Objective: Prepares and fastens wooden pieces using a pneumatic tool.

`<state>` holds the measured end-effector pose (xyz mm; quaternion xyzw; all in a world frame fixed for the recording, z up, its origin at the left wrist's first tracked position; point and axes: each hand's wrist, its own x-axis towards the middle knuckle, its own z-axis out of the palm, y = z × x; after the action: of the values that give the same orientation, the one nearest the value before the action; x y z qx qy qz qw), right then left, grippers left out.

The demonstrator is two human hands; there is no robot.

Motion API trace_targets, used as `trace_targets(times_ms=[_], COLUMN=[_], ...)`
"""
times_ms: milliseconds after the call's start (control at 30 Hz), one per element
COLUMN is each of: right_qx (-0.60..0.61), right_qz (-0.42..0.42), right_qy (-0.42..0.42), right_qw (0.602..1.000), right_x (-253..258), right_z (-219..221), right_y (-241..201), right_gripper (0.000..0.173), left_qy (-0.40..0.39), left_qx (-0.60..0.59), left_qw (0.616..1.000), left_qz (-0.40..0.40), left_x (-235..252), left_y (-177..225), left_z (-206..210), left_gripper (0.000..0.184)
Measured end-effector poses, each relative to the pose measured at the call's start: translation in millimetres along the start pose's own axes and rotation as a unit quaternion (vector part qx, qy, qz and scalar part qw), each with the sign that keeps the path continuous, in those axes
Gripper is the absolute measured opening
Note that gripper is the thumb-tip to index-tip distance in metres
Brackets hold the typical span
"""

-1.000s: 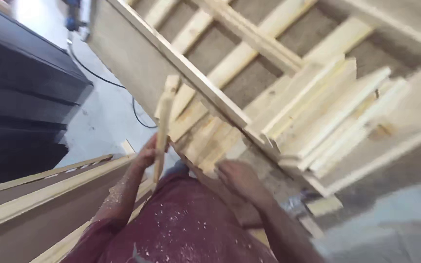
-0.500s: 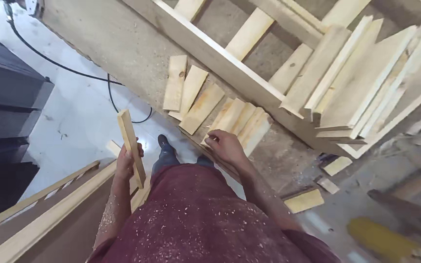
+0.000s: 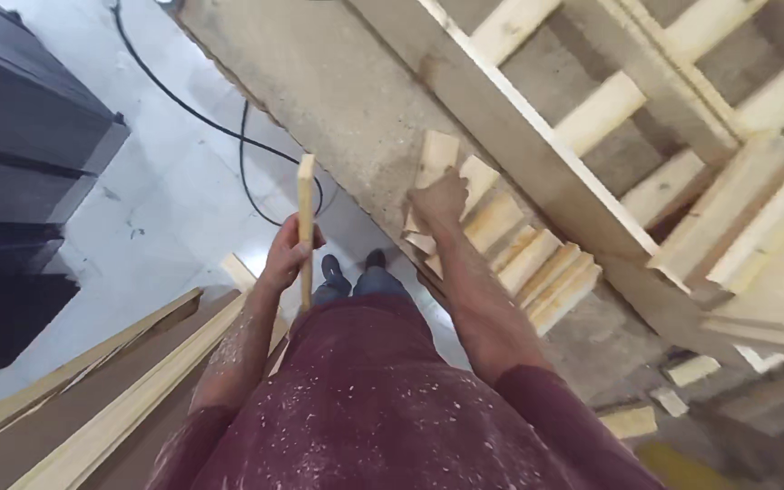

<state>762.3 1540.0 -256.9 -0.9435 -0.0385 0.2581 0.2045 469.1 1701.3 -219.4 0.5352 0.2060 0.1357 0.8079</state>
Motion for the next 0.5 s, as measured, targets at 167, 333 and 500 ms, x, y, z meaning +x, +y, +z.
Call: trace_targets(times_ms=[167,333,500], right_qx=[0.303,0.421,0.441], right_qz=[-0.220,-0.397,-0.371], right_qy=[-0.174,-0.178,-0.199], right_qw=[0.911,0.796,0.792], right_x=[-66,-100,-84], right_z=[-39,-21,-36], right_y=[-16,-64,-83], right_gripper=[0.077,0.088,0.088], left_qy=[-0.044,-0.081,-0.080], left_qx=[-0.044,-0.050,0.011], left_qw=[0.998,0.994,0.997], left_qz=[0.012,0.050,0.016], left_x=[59,98,123], left_y=[19,46,71], left_z=[27,58,62], left_gripper=[0.087,0.071,0.065])
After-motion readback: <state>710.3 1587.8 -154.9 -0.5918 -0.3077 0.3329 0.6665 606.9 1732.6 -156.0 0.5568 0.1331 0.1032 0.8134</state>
